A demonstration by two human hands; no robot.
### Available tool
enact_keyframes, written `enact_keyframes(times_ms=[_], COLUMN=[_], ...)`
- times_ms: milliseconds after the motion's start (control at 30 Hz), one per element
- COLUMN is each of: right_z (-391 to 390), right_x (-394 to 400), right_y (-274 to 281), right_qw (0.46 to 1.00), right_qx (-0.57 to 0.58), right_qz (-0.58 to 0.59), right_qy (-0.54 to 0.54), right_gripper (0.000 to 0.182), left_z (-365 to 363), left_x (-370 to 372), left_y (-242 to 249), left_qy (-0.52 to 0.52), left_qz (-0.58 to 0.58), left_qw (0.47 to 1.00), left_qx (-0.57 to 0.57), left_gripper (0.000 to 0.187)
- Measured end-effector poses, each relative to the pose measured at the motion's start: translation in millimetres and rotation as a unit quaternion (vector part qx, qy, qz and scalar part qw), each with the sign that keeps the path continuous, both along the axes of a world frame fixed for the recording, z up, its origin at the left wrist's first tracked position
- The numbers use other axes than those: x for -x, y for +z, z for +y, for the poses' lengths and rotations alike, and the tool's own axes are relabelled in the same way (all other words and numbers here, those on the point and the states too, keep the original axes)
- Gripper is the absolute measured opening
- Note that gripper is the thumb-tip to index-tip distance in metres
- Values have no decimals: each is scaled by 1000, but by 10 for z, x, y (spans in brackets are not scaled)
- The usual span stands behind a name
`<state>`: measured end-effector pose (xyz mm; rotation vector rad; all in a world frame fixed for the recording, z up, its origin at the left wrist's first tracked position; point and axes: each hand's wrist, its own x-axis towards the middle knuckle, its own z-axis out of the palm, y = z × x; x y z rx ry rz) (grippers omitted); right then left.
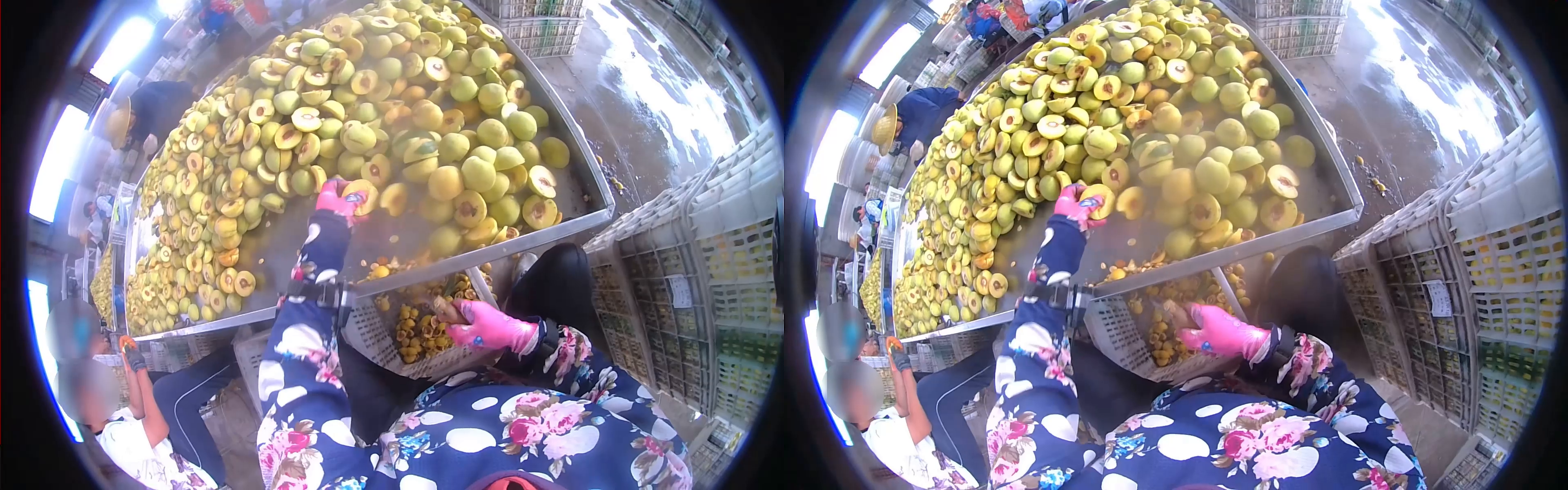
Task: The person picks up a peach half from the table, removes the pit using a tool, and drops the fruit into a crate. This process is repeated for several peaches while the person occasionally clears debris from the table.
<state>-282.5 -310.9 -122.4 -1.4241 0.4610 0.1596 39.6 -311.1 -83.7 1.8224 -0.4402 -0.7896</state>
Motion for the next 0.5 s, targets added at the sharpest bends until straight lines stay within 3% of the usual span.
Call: enact_keyframes(times_ms=[33, 133, 233, 333, 367, 467, 500], right_z=[-5, -98, -109, -158, -181, -337, -373], right_x=[-18, -79, -271, -448, -350, -254, -230], right_y=[33, 480, 652, 553, 573, 700, 797], right_qw=[995, 976, 966, 948, 948, 958, 965], right_qx=[-95, -201, -128, 27, 32, 164, 216], right_qz=[-21, -25, -134, -211, -207, -226, -146], right_qy=[-35, -79, -179, -236, -238, -65, 16], right_gripper=[25, 32, 35, 44, 45, 43, 39], left_z=[121, 474, 680, 831, 901, 924, 1006], left_x=[27, 416, 1161, 1471, 1515, 1591, 1511], left_y=[62, 307, 180, 130, 178, 537, 277], left_qy=[6, -22, 4, -30, -16, -53, -81], left_qz=[92, 249, 229, 192, 264, 564, 591], left_qw=[995, 953, 944, 963, 947, 805, 782], left_qx=[46, 170, 237, 189, 183, 175, 179], left_gripper=[41, 37, 31, 25, 31, 35, 38])
